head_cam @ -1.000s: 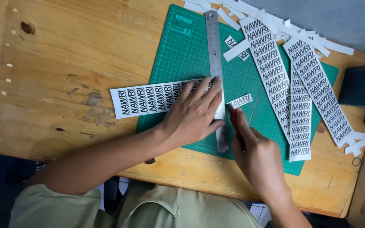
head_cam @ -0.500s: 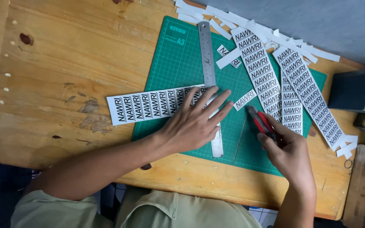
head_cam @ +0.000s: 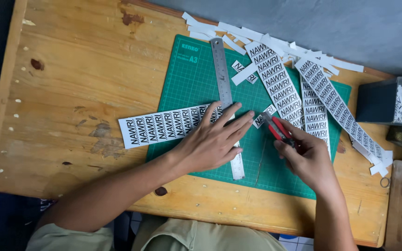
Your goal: The person uses a metal ruler and a red utility knife to cut a sheet of white stickers printed with the word 'NAWRI' on a green cutting mat. They align the ruler and slice through the sticker sheet to separate individual labels, occasionally lifting the cut pieces to check the result.
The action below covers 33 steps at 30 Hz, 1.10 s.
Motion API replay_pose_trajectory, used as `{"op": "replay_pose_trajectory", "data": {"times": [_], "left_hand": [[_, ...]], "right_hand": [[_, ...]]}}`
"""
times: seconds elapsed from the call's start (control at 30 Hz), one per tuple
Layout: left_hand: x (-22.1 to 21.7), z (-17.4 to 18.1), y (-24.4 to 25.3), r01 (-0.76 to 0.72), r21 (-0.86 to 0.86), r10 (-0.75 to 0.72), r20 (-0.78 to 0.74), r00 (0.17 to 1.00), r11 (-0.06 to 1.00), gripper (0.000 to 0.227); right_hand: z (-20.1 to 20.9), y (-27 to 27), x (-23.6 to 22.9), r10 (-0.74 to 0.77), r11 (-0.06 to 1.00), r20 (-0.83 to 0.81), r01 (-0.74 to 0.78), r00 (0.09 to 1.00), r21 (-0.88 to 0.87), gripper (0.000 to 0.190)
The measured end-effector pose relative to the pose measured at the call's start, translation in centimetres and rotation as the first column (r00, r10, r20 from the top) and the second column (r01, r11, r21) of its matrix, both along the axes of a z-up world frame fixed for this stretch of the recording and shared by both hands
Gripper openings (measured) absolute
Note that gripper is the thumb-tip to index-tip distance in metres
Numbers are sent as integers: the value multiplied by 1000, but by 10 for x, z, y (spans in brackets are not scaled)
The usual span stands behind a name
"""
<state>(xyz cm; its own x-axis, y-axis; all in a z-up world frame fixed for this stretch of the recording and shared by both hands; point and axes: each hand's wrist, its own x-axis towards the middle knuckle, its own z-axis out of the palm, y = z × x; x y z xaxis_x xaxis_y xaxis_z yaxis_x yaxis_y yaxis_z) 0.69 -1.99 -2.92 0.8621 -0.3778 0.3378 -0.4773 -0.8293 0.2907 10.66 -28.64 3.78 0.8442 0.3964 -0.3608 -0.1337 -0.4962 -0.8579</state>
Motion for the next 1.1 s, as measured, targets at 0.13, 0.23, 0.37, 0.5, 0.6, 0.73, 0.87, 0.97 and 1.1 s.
{"op": "replay_pose_trajectory", "data": {"times": [0.13,0.23,0.37,0.5,0.6,0.73,0.87,0.97,1.1], "left_hand": [[-1,4,0,4,-3,-5,-2,1000,1000,67],[0,6,0,26,-6,-26,0,1000,1000,65],[0,6,-2,33,-7,-33,-32,999,999,68],[1,3,0,5,-6,-5,-19,1000,1000,74],[6,10,5,-43,-12,43,10,999,999,72],[23,29,22,-94,-14,94,32,995,995,73],[24,34,38,-191,43,191,4,981,981,80],[18,39,51,-220,-1,220,-16,975,976,72],[13,44,58,-215,-48,215,-9,977,975,67]], "right_hand": [[2,-19,4,-35,999,4,35,999,-38,54],[-5,-22,1,-53,998,-33,52,998,-30,55],[-8,-7,-2,-44,999,-46,43,998,-14,56],[-15,10,5,42,998,4,-41,999,-57,56],[-8,26,12,81,994,86,-74,993,-80,57],[-9,39,36,83,996,149,-79,985,-36,57],[-13,45,50,208,955,385,-101,899,-281,58],[-10,49,46,228,947,395,-108,890,-304,60],[-5,55,41,258,948,384,-157,887,-276,56]]}}
